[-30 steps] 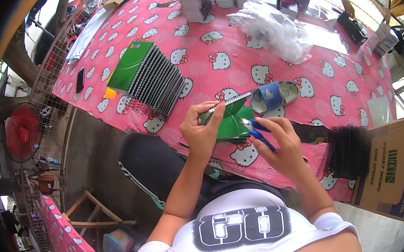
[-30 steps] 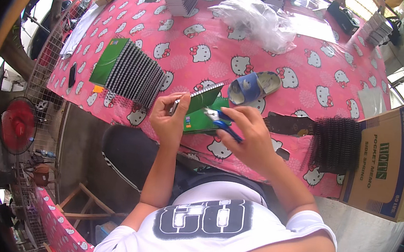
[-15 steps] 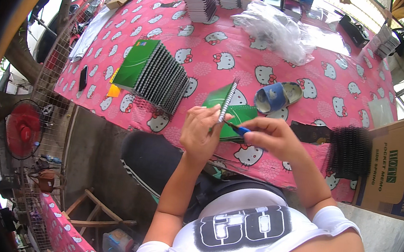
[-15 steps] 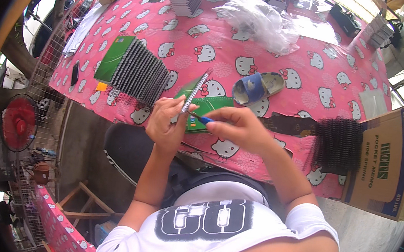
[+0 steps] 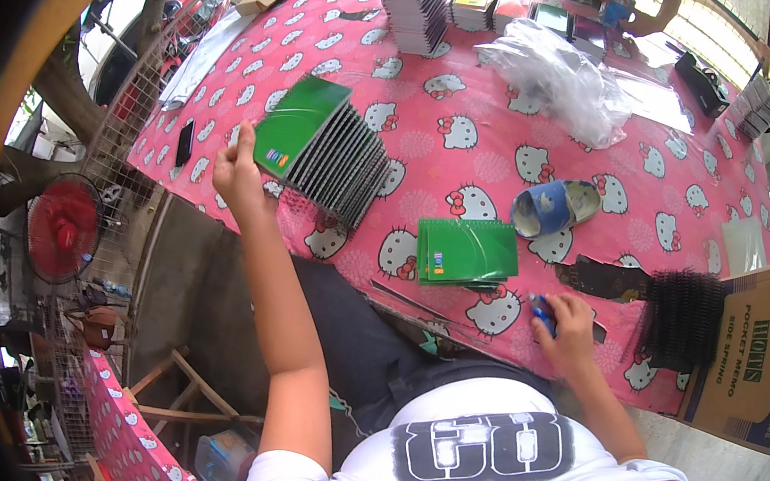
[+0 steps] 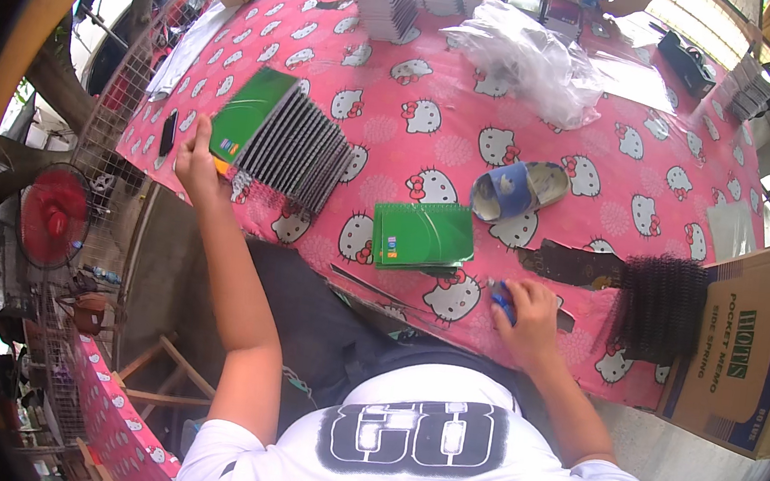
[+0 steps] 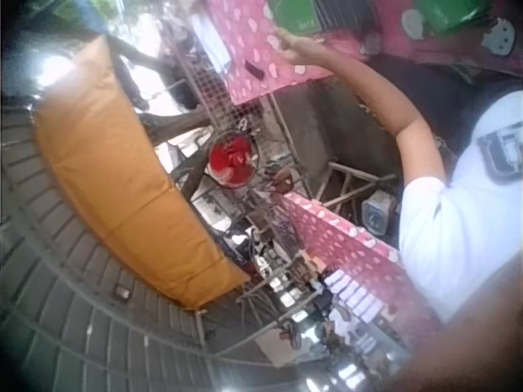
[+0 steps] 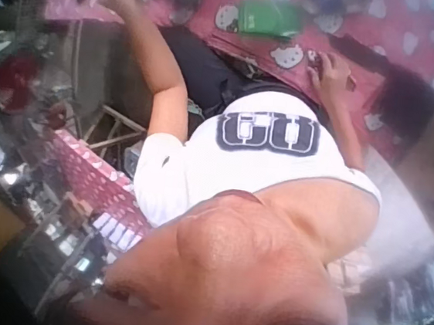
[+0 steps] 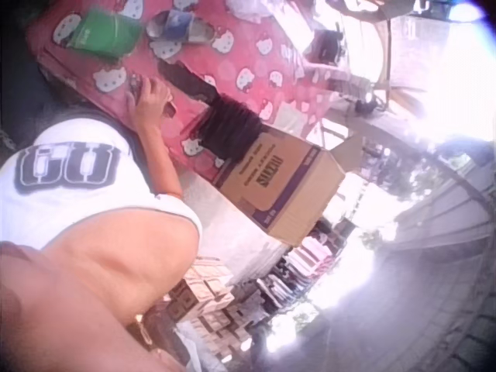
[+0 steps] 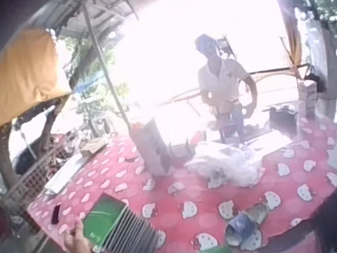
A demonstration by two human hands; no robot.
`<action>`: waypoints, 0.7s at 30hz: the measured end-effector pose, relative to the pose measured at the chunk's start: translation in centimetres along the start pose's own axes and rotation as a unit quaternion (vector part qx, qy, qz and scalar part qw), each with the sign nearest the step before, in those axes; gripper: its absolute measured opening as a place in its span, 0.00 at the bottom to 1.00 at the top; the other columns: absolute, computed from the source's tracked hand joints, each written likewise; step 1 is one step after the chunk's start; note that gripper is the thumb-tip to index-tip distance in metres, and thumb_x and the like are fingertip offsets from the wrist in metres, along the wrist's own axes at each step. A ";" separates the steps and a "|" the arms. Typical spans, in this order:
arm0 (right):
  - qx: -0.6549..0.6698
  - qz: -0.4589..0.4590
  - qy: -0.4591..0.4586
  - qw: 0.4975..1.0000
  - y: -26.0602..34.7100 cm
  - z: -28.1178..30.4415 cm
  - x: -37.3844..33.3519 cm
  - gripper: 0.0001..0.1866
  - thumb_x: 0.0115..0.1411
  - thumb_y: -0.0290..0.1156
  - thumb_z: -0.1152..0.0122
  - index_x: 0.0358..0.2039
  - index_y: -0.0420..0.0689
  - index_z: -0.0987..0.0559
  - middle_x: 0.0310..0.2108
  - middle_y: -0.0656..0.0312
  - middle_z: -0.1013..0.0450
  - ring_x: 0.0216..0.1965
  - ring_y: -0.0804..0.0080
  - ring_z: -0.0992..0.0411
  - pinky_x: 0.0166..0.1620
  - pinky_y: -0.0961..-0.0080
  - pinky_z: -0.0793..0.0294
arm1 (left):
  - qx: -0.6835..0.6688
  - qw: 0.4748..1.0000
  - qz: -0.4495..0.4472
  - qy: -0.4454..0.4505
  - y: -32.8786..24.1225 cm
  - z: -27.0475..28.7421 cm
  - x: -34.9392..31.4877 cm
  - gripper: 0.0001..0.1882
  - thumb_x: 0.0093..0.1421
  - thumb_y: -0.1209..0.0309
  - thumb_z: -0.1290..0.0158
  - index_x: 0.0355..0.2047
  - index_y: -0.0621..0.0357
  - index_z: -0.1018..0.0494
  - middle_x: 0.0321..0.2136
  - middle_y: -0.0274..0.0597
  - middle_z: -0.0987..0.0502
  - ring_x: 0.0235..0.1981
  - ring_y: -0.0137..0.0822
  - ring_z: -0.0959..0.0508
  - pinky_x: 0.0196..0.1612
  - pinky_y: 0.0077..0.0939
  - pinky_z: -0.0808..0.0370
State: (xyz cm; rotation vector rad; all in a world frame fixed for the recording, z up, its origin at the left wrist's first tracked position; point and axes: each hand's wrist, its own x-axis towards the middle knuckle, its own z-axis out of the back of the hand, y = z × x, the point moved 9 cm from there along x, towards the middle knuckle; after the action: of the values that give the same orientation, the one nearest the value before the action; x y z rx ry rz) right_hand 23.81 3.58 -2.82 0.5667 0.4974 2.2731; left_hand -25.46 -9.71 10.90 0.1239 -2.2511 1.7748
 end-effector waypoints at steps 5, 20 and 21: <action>-0.016 -0.053 -0.072 0.996 -3.2 3.3 1.4 0.27 0.46 0.39 0.29 0.43 0.39 0.25 0.49 0.49 0.33 0.51 0.48 0.35 0.56 0.59 0.37 | -0.047 0.998 -0.011 -0.030 1.5 1.0 0.3 0.14 0.59 0.69 0.41 0.25 0.60 0.36 0.24 0.42 0.26 0.23 0.28 0.25 0.30 0.22 0.22; -0.305 -0.325 -0.029 0.895 -18.9 14.2 0.9 0.15 0.59 0.35 0.43 0.45 0.44 0.22 0.36 0.50 0.27 0.40 0.49 0.26 0.40 0.56 0.27 | -0.026 0.967 -0.215 0.133 -9.2 -6.2 -11.8 0.09 0.62 0.76 0.48 0.41 0.68 0.26 0.44 0.45 0.24 0.43 0.30 0.25 0.47 0.21 0.28; -0.311 -0.349 -0.027 0.884 -19.7 14.4 0.3 0.16 0.61 0.37 0.46 0.47 0.46 0.23 0.37 0.49 0.27 0.40 0.48 0.26 0.41 0.54 0.27 | -0.003 0.949 -0.172 0.262 -7.5 -9.8 -14.4 0.10 0.62 0.75 0.48 0.43 0.66 0.26 0.44 0.44 0.24 0.44 0.31 0.25 0.48 0.23 0.29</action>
State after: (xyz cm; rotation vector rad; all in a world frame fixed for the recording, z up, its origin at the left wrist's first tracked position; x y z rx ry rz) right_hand 42.24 19.36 -0.75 0.0842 -0.0824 1.5735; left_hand -8.31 -3.56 16.28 0.0338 -1.7316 1.4108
